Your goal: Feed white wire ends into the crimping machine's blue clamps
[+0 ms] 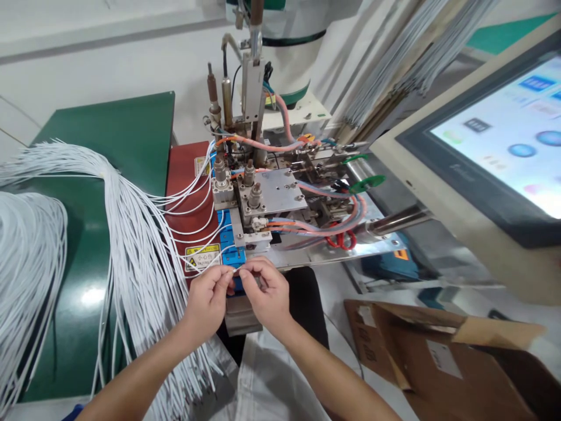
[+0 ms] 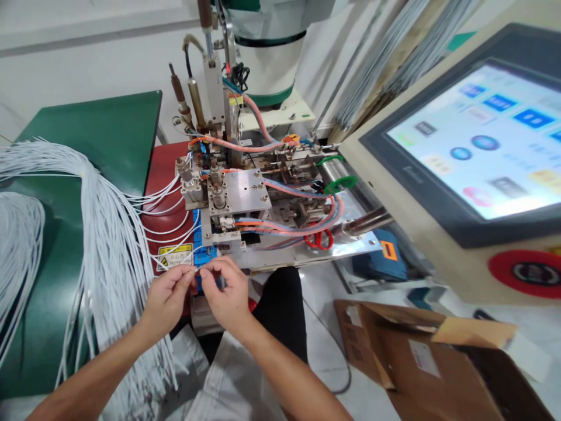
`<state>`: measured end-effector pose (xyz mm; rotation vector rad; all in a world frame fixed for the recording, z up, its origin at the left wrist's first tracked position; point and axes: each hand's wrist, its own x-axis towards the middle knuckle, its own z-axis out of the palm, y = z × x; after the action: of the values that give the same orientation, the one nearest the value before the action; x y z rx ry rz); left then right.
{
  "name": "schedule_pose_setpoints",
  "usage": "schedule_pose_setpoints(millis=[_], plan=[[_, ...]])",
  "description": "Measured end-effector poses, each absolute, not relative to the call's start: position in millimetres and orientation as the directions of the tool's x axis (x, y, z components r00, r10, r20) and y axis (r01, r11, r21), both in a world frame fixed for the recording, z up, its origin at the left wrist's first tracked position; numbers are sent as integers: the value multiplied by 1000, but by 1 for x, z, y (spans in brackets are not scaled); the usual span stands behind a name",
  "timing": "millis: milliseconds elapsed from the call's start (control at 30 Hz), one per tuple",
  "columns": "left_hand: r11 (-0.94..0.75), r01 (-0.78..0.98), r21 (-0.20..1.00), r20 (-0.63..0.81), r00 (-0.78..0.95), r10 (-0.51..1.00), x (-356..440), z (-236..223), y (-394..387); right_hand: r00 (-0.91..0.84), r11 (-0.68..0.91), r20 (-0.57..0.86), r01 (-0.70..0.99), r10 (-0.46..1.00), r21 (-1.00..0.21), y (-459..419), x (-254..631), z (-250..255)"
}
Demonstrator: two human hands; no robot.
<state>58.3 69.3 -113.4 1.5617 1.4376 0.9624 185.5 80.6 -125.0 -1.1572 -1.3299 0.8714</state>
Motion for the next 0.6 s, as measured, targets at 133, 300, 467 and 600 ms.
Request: schedule_pose_setpoints(millis=[133,300,467,600], plan=[[-64,428,901,19,109,994,56,-114,69,42,339,356,213,934,-916,84,189,-118],[-103,433,896,25,183,983,53,-115,70,-65,302,295,180,953,-936,88,197,-114],[-105,383,918,43,166,985,52,-111,71,-71,252,249,26,966,-967,90,194,-119],[-85,338,937,33,159,987,50,-114,72,-77,286,286,-17,955,-958,93,193,-121]])
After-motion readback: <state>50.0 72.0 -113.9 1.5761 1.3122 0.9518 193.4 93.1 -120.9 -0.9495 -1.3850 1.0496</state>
